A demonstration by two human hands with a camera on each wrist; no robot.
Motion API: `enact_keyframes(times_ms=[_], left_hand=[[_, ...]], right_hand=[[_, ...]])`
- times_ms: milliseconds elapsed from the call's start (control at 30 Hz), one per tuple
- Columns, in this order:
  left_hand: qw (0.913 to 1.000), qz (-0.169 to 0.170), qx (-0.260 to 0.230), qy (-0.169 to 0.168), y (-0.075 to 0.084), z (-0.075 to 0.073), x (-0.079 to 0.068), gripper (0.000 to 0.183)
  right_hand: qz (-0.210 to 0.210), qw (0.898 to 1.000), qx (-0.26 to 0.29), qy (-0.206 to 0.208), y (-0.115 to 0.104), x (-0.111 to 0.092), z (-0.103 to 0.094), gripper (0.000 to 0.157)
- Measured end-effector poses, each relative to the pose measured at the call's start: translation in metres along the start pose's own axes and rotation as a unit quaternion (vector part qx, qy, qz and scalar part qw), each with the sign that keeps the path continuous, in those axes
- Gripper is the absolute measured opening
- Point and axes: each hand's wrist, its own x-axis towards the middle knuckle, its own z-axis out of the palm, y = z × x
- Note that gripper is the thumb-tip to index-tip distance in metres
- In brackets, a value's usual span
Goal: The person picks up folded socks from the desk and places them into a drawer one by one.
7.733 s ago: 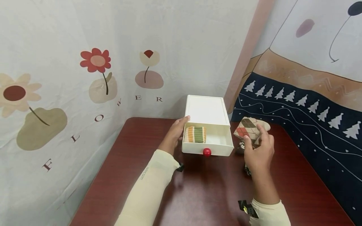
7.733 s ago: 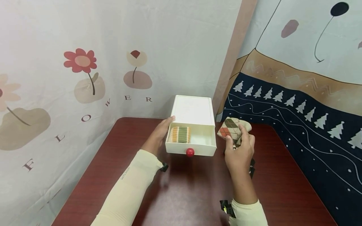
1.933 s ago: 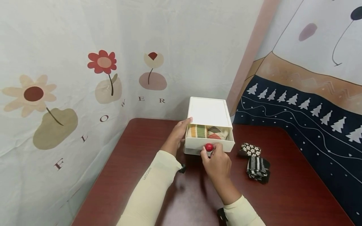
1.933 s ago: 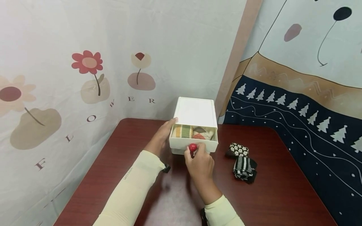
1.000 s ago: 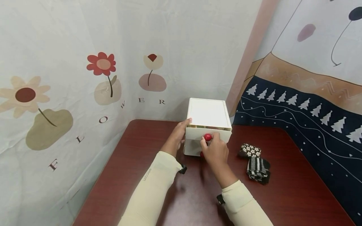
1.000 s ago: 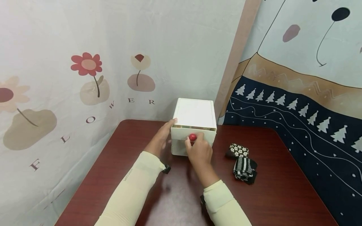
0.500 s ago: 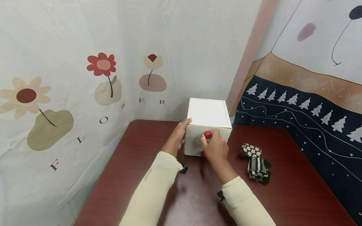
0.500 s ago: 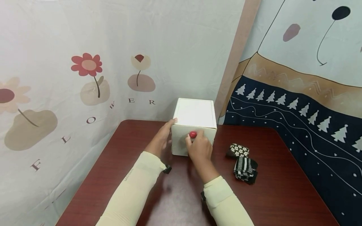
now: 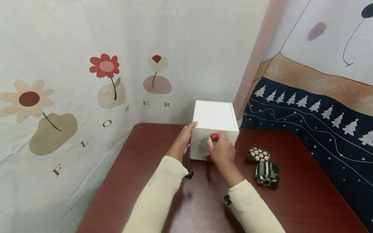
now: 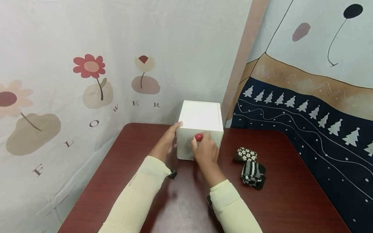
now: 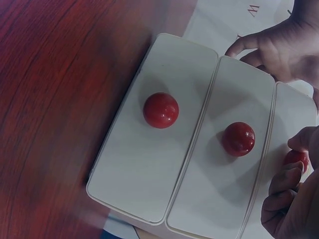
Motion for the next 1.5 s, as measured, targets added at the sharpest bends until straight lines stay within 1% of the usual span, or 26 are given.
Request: enact_keyframes(times_ms=[200,433,600,667,767,900,1033,1200,1500], left_hand=[[1.0,0.006,0.005,-0.006,0.0,0.0,0.0,0.074],[0.9999,0.006,0.014,-0.003,0.001,-0.002,0.0,0.082],[0.9999,0.009,0.009,-0.002,0.003,-0.003,-0.001,0.08],[0.9999,0.012,0.006,-0.003,0.003,-0.002,0.0,0.078],[0.9999,0.011,0.001,-0.001,0.002,-0.002,0.001,0.077],[0.9999,0.006,-0.004,0.012,0.001,-0.002,0.001,0.081],[0.9997,0.007,-0.004,0.022,-0.001,-0.001,0.001,0.085],[0.9997,0.007,0.003,0.025,-0.003,0.0,0.0,0.085],[0.9996,0.007,-0.002,0.027,-0.002,0.001,-0.001,0.085]], right_hand=[[0.005,1.0,0.011,0.001,0.001,-0.003,0.0,0.039],[0.003,1.0,0.013,0.006,0.003,-0.009,0.002,0.045],[0.024,1.0,0.02,0.0,0.003,-0.018,0.007,0.055],[0.036,0.999,0.024,0.003,0.004,-0.022,0.01,0.056],[0.055,0.998,0.024,0.004,0.007,-0.027,0.014,0.051],[0.065,0.998,0.018,-0.007,0.011,-0.03,0.02,0.043],[0.067,0.998,0.009,-0.019,0.014,-0.03,0.024,0.04],[0.069,0.997,-0.005,-0.037,0.016,-0.029,0.026,0.038],[0.056,0.998,-0.012,-0.036,0.017,-0.026,0.028,0.039]])
